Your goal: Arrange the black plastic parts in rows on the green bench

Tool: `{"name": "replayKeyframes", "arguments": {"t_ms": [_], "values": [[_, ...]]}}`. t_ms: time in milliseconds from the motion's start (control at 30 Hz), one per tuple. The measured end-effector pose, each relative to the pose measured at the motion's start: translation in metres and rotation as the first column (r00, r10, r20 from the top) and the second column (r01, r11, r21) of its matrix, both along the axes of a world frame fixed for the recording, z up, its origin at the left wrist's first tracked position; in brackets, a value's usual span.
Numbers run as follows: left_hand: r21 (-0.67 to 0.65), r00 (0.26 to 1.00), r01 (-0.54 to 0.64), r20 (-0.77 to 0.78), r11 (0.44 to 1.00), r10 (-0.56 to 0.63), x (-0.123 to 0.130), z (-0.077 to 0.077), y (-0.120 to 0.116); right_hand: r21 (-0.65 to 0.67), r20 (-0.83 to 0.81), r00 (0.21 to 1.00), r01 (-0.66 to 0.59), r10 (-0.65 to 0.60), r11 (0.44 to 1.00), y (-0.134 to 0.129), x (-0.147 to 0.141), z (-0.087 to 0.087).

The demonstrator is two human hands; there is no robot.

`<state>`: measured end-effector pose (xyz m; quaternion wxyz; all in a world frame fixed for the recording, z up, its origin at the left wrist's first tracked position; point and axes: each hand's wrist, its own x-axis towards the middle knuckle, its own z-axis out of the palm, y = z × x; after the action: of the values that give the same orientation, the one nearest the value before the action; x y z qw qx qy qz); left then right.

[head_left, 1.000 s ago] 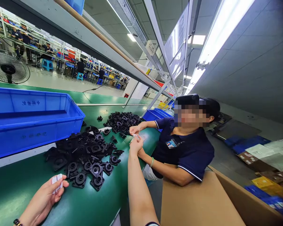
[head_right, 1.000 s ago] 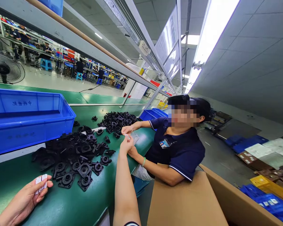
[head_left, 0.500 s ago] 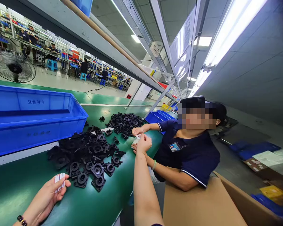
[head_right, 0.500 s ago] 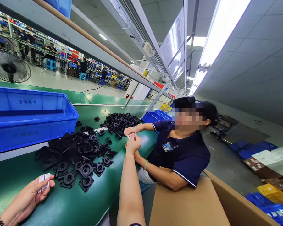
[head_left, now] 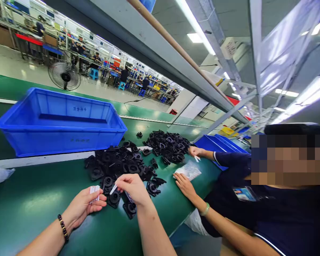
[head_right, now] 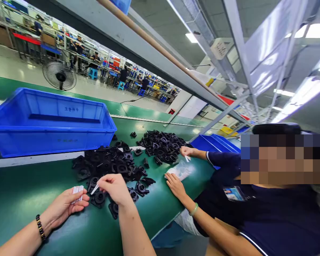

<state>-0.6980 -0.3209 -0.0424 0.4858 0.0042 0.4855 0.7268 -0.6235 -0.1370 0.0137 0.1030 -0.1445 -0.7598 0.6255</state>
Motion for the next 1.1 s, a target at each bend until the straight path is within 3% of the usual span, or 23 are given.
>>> {"name": "replayKeyframes", "arguments": {"t_ms": [67,167,333,533,667,800,1100], "values": [[0.006,1.000,0.022,0.011,1.000,-0.022,0.002,0.002,0.000,-0.052,0.058,0.991,-0.120,0.123,0.991,-0.018,-0.005,-0.011],[0.002,0.996,0.083,0.012,0.997,-0.083,0.004,0.006,0.000,-0.073,0.104,0.979,-0.168,0.175,0.983,-0.025,-0.009,-0.027],[-0.045,0.989,0.145,-0.009,0.988,-0.145,0.007,0.006,0.001,-0.056,0.125,0.980,-0.150,0.156,0.987,-0.028,-0.008,-0.045],[-0.060,0.993,0.113,-0.028,0.992,-0.115,0.010,0.001,0.003,-0.109,0.059,0.995,-0.069,0.076,0.992,-0.038,-0.007,-0.052],[-0.065,0.999,0.050,-0.006,0.997,-0.050,0.010,0.001,0.003,0.063,0.008,0.989,-0.148,0.148,0.987,-0.039,-0.004,-0.050],[-0.039,0.999,-0.009,0.031,0.999,0.011,0.010,0.000,0.003,0.257,-0.011,0.977,-0.205,0.215,0.945,-0.042,-0.002,-0.047],[-0.094,0.996,-0.005,0.089,0.996,0.014,0.011,0.000,0.003,0.395,0.021,0.941,-0.318,0.338,0.862,-0.042,-0.001,-0.045]]}}
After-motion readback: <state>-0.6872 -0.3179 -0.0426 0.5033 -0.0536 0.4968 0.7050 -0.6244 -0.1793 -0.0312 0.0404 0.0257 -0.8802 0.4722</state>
